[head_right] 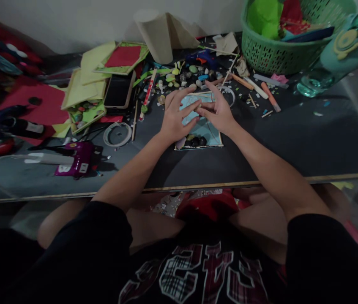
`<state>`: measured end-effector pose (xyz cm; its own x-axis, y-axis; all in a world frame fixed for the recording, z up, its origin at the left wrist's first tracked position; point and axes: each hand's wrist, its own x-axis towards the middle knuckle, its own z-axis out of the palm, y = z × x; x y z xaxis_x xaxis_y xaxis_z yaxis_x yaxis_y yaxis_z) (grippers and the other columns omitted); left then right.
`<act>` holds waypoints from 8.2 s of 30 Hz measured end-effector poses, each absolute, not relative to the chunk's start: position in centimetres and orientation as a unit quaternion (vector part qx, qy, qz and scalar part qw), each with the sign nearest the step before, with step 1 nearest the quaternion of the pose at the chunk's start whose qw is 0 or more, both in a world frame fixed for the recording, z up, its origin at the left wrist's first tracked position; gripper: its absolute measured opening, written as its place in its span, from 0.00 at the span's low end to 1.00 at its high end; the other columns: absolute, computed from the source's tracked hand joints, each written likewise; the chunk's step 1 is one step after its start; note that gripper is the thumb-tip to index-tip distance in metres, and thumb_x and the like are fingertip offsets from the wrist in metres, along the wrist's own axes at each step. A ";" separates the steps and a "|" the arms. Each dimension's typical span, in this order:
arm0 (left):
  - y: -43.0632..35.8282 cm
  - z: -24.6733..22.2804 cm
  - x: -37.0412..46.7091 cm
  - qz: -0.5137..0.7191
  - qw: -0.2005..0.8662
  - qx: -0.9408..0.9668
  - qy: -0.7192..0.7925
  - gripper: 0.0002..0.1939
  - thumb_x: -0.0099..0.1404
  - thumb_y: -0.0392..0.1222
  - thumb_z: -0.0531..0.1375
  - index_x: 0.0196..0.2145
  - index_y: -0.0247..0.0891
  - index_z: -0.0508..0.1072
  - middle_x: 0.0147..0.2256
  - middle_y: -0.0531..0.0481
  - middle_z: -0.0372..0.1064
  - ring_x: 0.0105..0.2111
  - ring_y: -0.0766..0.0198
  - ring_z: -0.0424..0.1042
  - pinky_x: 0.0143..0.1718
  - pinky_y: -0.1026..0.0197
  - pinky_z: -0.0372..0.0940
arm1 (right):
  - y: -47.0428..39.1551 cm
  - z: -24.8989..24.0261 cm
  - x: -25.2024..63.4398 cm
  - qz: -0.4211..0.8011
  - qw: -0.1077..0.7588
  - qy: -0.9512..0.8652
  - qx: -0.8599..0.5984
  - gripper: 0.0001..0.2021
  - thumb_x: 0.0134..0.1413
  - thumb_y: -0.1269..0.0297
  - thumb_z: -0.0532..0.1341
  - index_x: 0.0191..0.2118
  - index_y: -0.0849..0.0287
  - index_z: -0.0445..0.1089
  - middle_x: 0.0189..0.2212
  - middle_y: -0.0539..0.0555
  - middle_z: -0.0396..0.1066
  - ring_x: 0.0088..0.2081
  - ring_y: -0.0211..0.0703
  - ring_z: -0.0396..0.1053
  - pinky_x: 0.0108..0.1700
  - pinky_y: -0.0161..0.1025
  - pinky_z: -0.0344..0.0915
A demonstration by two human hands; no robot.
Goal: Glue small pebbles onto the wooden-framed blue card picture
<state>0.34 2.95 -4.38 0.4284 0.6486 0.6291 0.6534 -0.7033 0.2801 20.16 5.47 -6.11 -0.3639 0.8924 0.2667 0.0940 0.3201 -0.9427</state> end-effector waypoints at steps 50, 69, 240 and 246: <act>3.3 -6.2 0.6 -0.393 -0.081 -0.793 -0.458 0.15 0.66 0.52 0.62 0.46 0.46 0.80 0.39 0.50 0.82 0.34 0.63 0.79 0.36 0.61 0.71 | 4.8 -3.7 20.7 0.163 0.367 -0.831 -0.385 0.31 0.53 0.29 0.55 0.33 0.53 0.76 0.62 0.53 0.66 0.61 0.63 0.64 0.65 0.67 0.55; 3.8 -7.1 0.6 -0.425 0.000 -0.809 -0.406 0.13 0.68 0.48 0.60 0.44 0.42 0.81 0.34 0.50 0.82 0.32 0.65 0.79 0.37 0.63 0.71 | 3.3 -3.8 19.8 0.053 0.343 -0.818 -0.459 0.21 0.63 0.44 0.56 0.36 0.54 0.79 0.62 0.51 0.67 0.61 0.57 0.65 0.62 0.59 0.61; 6.9 -9.9 -1.2 -0.388 -0.042 -0.741 -0.546 0.12 0.63 0.37 0.55 0.42 0.43 0.74 0.49 0.40 0.69 0.54 0.45 0.65 0.62 0.38 0.61 | 5.3 -2.8 23.5 0.053 0.415 -0.727 -0.545 0.08 0.44 0.64 0.64 0.32 0.56 0.64 0.36 0.59 0.71 0.45 0.53 0.67 0.54 0.54 0.63; 6.1 -8.4 -0.9 -0.372 -0.072 -0.739 -0.557 0.13 0.66 0.37 0.53 0.44 0.41 0.73 0.50 0.39 0.69 0.55 0.45 0.66 0.63 0.39 0.59 | 6.1 -4.0 24.5 0.017 0.316 -0.779 -0.542 0.07 0.51 0.62 0.65 0.27 0.57 0.70 0.44 0.60 0.73 0.53 0.62 0.65 0.60 0.65 0.58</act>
<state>-0.86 6.12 -8.38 0.1025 0.8773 0.4689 0.7702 -0.3683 0.5207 24.48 6.11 -3.98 -0.2135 0.8547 0.4731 0.8328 0.4124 -0.3692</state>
